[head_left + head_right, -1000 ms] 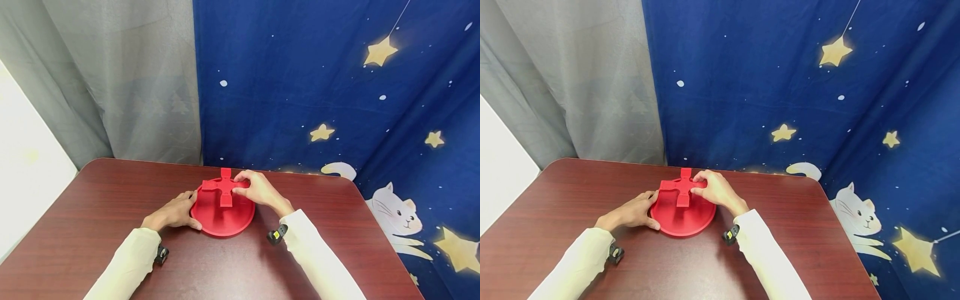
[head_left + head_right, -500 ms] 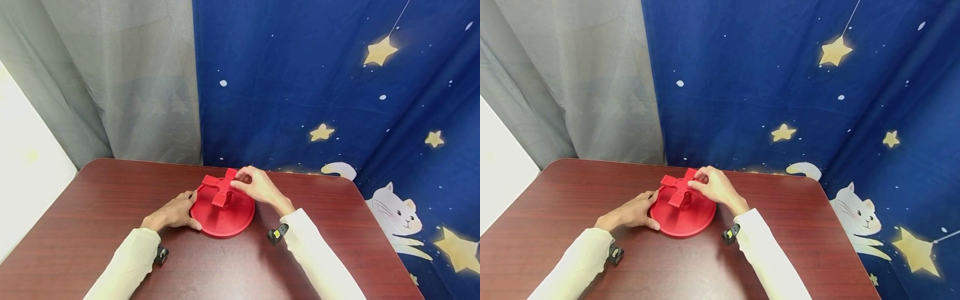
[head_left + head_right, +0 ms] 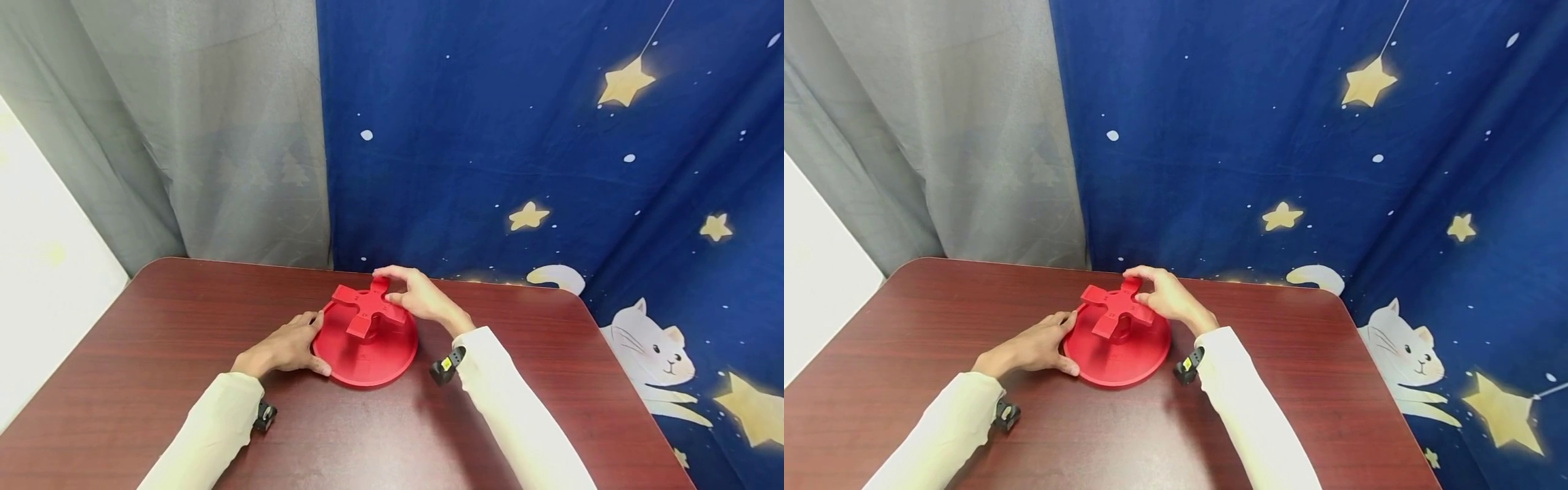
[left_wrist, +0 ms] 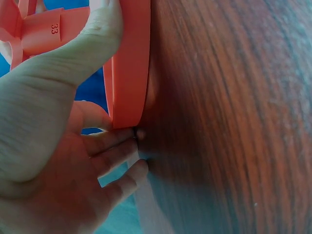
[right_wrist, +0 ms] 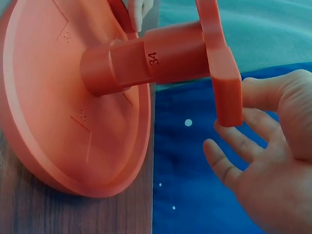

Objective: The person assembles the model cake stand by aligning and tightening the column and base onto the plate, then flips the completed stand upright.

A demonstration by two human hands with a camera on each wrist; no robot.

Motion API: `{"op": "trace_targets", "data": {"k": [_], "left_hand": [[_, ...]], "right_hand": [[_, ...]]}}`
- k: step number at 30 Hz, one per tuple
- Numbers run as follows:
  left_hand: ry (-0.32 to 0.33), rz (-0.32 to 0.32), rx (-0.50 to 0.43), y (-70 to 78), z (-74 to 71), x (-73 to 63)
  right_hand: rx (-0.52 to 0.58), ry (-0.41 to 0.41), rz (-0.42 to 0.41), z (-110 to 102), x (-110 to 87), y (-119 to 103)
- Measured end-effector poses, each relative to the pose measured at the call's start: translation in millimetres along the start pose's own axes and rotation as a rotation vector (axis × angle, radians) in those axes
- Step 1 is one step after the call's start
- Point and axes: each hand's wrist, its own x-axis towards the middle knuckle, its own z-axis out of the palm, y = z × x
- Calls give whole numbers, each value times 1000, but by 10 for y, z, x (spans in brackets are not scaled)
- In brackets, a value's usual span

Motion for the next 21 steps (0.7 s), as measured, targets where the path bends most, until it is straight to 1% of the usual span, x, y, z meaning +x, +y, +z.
{"op": "trace_targets", "data": {"k": [5, 9, 12, 21], "left_hand": [[6, 4, 12, 1, 0, 7], [17, 20, 20, -1, -3, 8], [22, 27, 21, -5, -3, 7], [11, 10, 2, 2, 1, 7]], "right_hand": [[-82, 75, 6, 12, -11, 10], [-164, 123, -10, 28, -39, 13], [-206, 146, -12, 38, -76, 8], [-287, 205, 27, 71, -193, -16]]}}
